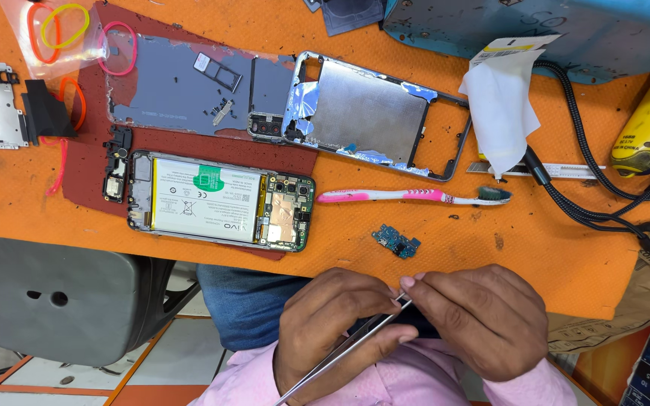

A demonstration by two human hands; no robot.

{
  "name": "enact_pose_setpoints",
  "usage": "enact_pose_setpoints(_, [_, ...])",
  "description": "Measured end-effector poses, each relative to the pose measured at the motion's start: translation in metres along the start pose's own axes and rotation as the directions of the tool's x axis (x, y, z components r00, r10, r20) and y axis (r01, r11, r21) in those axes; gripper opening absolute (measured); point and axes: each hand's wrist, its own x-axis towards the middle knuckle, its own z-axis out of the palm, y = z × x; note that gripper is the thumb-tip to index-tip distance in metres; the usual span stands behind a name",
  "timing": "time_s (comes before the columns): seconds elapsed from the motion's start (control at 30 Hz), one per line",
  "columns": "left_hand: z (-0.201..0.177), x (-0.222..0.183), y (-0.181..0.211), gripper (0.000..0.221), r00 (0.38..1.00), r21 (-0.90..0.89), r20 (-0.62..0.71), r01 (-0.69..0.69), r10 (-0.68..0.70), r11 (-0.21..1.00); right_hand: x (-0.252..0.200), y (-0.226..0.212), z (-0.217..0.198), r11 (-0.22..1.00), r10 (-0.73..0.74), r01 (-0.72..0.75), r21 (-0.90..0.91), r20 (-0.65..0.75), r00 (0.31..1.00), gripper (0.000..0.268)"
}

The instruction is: The person cleans and adjusts a small internal circuit board with tweezers and a toothbrush, then handles a yellow spray can over the disassembled phone components on a workbench.

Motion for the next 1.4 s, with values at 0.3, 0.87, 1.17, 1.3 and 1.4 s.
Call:
enact_pose_setpoints(0.3, [-0.01,-0.011,-0.001,0.017,0.99,-0.359,-0.017,0.122,-0.137,0.925,-0.022,0.014,-0.012,0.981,0.172,-0.179,-0.079,-0.081,0.982,0.017])
enact_pose_setpoints(0.87, [-0.207,0.031,0.037,0.027,0.921,0.995,0.032,-0.066,0.388,0.075,-0.015,0.014,0.013,0.968,0.113,-0.144,-0.207,-0.152,0.982,0.017])
enact_pose_setpoints(1.17, [-0.098,0.026,0.045,0.026,0.888,0.86,0.171,-0.346,0.427,0.376,-0.035,0.006,0.01,0.981,0.19,-0.164,0.106,-0.323,0.927,0.013])
enact_pose_setpoints(1.3, [-0.019,0.039,0.044,0.025,0.962,0.836,0.207,-0.268,0.177,0.479,-0.046,-0.002,0.008,0.872,0.446,-0.172,0.459,-0.598,0.666,0.032])
enact_pose_setpoints(1.4, [0.027,0.051,0.046,0.021,0.965,0.842,0.262,-0.219,-0.02,0.493,-0.038,0.0,-0.004,0.776,0.616,-0.209,0.594,-0.646,0.45,0.039])
